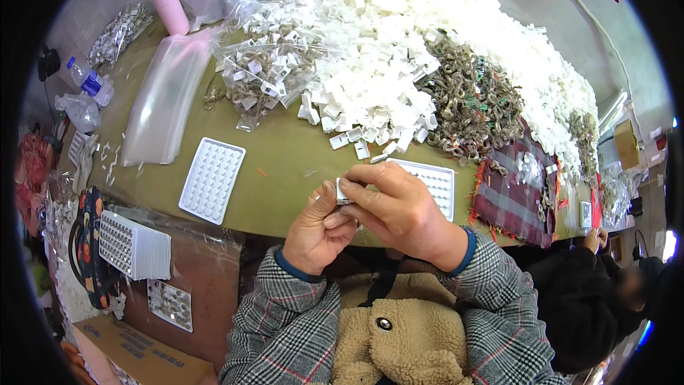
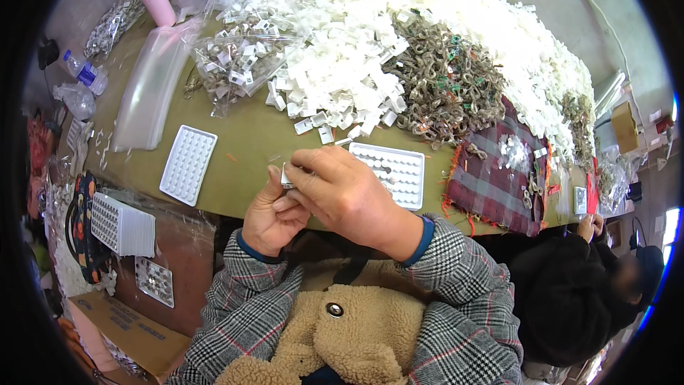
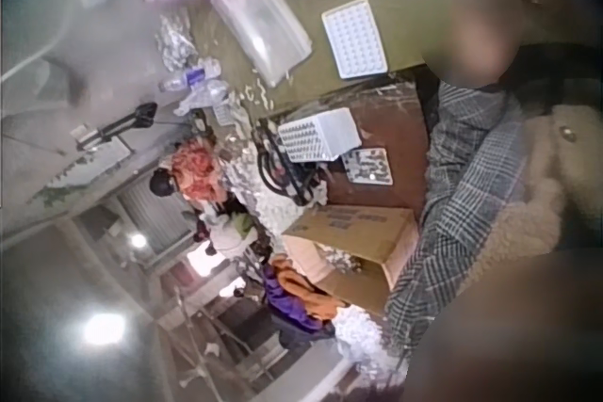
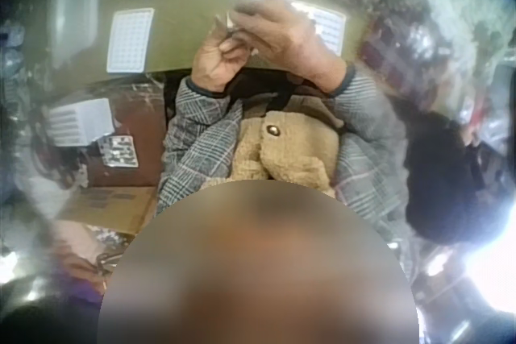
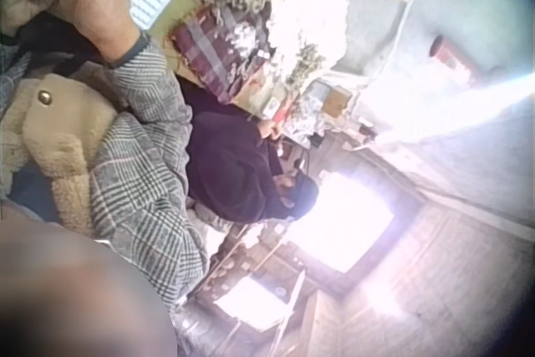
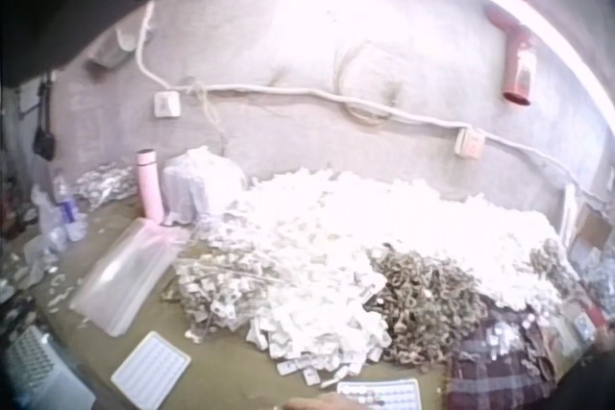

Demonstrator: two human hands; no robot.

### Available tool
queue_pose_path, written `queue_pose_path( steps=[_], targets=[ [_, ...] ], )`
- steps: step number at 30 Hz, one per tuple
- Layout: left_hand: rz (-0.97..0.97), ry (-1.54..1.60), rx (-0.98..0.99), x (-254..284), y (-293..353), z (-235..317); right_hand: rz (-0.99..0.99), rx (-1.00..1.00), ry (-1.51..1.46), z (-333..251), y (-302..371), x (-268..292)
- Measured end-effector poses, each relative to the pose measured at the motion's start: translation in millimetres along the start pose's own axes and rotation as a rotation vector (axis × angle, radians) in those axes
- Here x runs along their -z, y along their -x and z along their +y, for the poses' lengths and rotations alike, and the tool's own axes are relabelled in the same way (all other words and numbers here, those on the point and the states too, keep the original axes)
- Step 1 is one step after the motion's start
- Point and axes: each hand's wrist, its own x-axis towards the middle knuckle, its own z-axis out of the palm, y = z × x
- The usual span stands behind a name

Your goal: The person repeatedly picks small white plastic housings and metal contacts from piles on the table, inserts the contacts into the housings, and places the assembled units into a white tray. The person works one at a time, handling each component by hand without tools.

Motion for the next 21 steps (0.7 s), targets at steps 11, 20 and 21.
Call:
queue_pose_path(
  steps=[11, 20, 21],
  targets=[
    [0.201, -0.090, 0.032, 4.3, 0.2, 4.3, 0.012, 0.144, 0.301, 4.2, 19.1, -9.7],
    [-0.086, -0.093, 0.068, 2.8, -12.1, 1.9, 0.089, 0.052, 0.161, 8.6, 32.1, -4.7],
    [-0.190, -0.097, 0.105, 3.0, -13.2, 1.8, 0.085, 0.013, 0.171, 7.1, 33.4, -2.0]
  ],
)
